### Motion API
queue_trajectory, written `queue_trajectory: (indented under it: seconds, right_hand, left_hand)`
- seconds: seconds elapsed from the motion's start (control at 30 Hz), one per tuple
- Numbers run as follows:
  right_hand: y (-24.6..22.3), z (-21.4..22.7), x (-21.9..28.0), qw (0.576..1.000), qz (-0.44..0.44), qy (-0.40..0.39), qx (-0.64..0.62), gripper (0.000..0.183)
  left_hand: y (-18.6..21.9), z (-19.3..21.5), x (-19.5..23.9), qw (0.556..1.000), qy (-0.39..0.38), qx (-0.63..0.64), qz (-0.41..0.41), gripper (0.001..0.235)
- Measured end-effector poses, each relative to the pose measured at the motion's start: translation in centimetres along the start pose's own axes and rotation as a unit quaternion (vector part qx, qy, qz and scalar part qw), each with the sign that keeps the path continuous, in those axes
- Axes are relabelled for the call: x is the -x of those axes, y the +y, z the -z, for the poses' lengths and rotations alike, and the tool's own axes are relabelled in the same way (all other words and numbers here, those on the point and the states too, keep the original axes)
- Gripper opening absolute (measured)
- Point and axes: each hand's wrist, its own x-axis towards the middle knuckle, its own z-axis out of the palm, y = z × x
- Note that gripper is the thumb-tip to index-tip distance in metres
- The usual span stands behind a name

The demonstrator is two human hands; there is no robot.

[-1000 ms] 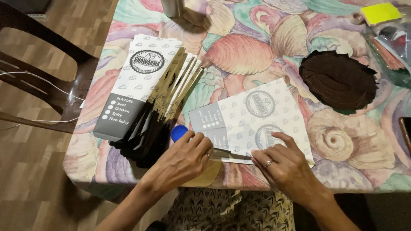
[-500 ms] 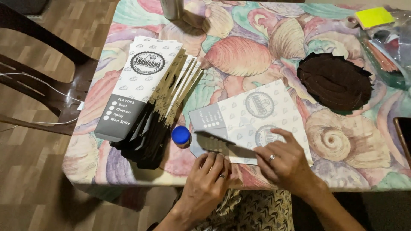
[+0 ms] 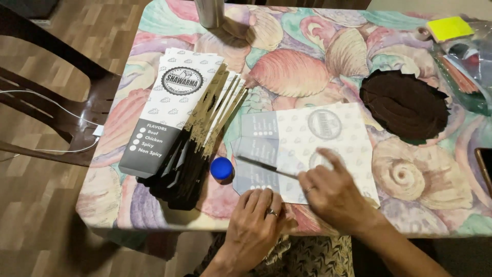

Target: The person organizes food-wrapping papers by stacking them, flattening them by hand, and smoothing them against the table.

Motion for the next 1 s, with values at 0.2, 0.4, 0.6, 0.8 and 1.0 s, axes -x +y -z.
queue_trajectory:
  seconds: [0.2, 0.4, 0.6, 0.8, 1.0]
  right_hand:
    - [0.2, 0.1, -0.8, 0.997, 0.071, -0.033, -0.014, 0.011]
    - [5.9, -1.6, -3.5, 0.970, -0.114, -0.160, -0.145, 0.017]
    - [12.0, -8.0, -7.3, 0.947, -0.209, -0.049, -0.239, 0.019]
    - [13.7, -9.3, -8.8, 0.952, -0.200, -0.141, -0.186, 0.019]
    - [13.8, -7.1, -9.0, 0.936, -0.211, -0.191, -0.205, 0.012]
  left_hand:
    - [0.2, -0.8, -1.1, 0.992, -0.070, -0.069, 0.079, 0.064]
    - [0.0, -1.0, -1.7, 0.980, -0.136, -0.110, 0.094, 0.074]
    - [-0.3, -1.5, -1.8, 0.977, -0.165, -0.075, 0.115, 0.071]
    - [-0.5, -2.0, -1.5, 0.980, -0.138, -0.103, 0.103, 0.073]
    - [-0.4, -2.1, -1.5, 0.976, -0.147, -0.120, 0.108, 0.075]
